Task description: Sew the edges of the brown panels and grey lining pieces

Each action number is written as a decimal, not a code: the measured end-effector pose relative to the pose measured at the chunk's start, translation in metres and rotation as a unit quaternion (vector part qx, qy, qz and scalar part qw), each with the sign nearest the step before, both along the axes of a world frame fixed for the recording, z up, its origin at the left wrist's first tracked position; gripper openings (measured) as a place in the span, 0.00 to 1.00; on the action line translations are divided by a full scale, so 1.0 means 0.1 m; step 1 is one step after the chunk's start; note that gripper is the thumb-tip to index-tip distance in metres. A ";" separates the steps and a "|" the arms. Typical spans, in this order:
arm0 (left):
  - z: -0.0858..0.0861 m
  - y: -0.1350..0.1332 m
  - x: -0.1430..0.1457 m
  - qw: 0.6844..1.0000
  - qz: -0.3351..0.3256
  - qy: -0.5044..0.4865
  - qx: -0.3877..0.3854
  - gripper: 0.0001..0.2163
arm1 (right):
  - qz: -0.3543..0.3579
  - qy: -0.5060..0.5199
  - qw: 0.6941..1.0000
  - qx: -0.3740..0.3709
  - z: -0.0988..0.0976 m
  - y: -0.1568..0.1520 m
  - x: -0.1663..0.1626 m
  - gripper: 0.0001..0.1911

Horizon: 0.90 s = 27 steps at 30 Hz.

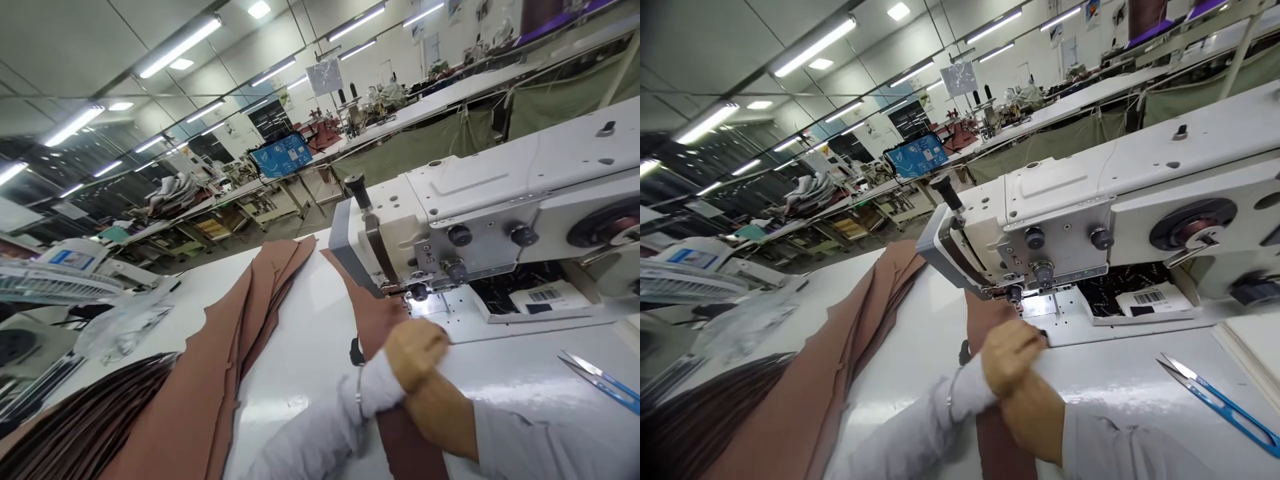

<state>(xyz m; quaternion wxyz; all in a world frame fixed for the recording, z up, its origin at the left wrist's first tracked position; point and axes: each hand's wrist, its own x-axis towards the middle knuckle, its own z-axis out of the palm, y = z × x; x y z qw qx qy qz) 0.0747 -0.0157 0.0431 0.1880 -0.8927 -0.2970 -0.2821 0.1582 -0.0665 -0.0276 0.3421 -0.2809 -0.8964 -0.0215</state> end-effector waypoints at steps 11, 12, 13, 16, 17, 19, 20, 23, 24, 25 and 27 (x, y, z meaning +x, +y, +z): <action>-0.56 0.27 -0.74 0.993 0.059 -0.043 -0.095 0.11 | 0.007 -0.150 0.988 0.034 0.06 0.01 -0.05 0.25; -0.55 0.26 -0.74 0.992 0.054 -0.054 -0.105 0.11 | 0.007 -0.151 0.988 0.032 0.07 0.00 -0.05 0.25; -0.54 0.25 -0.73 0.991 0.046 -0.061 -0.110 0.11 | 0.008 -0.151 0.988 0.030 0.08 0.00 -0.05 0.25; -0.53 0.26 -0.74 0.992 0.022 -0.066 -0.109 0.12 | 0.011 -0.156 0.987 0.020 0.10 0.01 -0.04 0.24; -0.53 0.27 -0.74 0.992 0.019 -0.065 -0.108 0.12 | 0.013 -0.158 0.987 0.018 0.10 0.01 -0.04 0.25; -0.54 0.28 -0.74 0.991 0.020 -0.064 -0.114 0.12 | 0.018 -0.161 0.987 0.016 0.10 0.02 -0.04 0.25; -0.55 0.29 -0.74 0.990 0.023 -0.066 -0.119 0.12 | 0.020 -0.161 0.987 0.015 0.10 0.02 -0.04 0.25; -0.56 0.30 -0.73 0.989 0.033 -0.070 -0.128 0.11 | 0.022 -0.157 0.987 0.010 0.11 0.03 -0.03 0.24; -0.56 0.30 -0.73 0.988 0.034 -0.073 -0.129 0.11 | 0.022 -0.157 0.987 0.008 0.11 0.03 -0.03 0.24; -0.56 0.31 -0.72 0.988 0.033 -0.077 -0.130 0.11 | 0.022 -0.156 0.987 0.007 0.11 0.03 -0.03 0.24; -0.55 0.32 -0.71 0.987 0.033 -0.082 -0.137 0.11 | 0.024 -0.158 0.987 0.005 0.11 0.02 -0.03 0.24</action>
